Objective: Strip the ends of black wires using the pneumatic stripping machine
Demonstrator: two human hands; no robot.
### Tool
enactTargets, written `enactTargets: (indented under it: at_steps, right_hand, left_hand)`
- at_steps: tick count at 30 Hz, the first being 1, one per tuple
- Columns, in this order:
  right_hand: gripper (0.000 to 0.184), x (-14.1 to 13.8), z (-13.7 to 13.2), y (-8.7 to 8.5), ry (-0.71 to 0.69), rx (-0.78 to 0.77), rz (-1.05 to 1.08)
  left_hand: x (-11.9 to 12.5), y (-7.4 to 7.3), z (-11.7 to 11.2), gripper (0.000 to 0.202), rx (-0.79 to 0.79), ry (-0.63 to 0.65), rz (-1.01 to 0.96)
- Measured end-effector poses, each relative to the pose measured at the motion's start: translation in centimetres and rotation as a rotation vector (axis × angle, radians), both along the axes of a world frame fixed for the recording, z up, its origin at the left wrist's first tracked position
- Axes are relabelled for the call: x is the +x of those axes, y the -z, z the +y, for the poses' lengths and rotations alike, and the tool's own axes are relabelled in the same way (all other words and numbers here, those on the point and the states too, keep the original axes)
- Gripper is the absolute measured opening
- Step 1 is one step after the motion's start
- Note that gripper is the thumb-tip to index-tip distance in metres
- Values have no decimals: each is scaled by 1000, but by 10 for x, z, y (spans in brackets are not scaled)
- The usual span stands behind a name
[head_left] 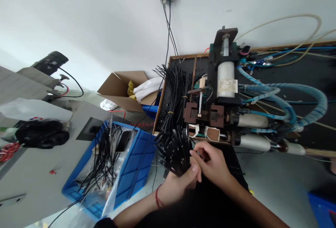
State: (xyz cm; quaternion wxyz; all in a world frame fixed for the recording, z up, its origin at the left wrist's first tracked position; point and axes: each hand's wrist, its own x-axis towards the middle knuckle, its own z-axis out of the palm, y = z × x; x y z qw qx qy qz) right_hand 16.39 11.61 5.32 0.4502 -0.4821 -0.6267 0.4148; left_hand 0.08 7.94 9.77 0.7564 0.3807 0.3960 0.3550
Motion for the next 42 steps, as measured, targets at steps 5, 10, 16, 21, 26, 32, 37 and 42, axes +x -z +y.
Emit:
enactTargets:
  at_steps: [5, 10, 16, 21, 26, 32, 37, 42]
  right_hand:
    - [25, -1, -9, -30, -142, -42, 345]
    - [28, 0, -6, -36, -136, -46, 348]
    - [22, -1, -12, -25, -11, -36, 413]
    - [25, -7, -16, -19, 6, -222, 703]
    - [30, -11, -17, -17, -81, -417, 868]
    - [36, -21, -13, -16, -141, -634, 1070]
    - [32, -27, -5, -13, -119, -701, 1233]
    - [34, -31, -2, -7, -139, -769, 1269]
  left_hand:
    - [2, -11, 5, 58, 42, 76, 121]
    - [10, -15, 8, 62, 82, 64, 189]
    - [13, 0, 6, 56, 48, 34, 80]
    - [18, 3, 8, 46, -15, -336, 31]
    - [18, -7, 10, 45, -85, -675, -17]
    - [15, -5, 9, 49, -150, -680, -79]
    - [15, -1, 8, 47, -131, -626, -94]
    - [13, 1, 7, 48, -129, -581, -94]
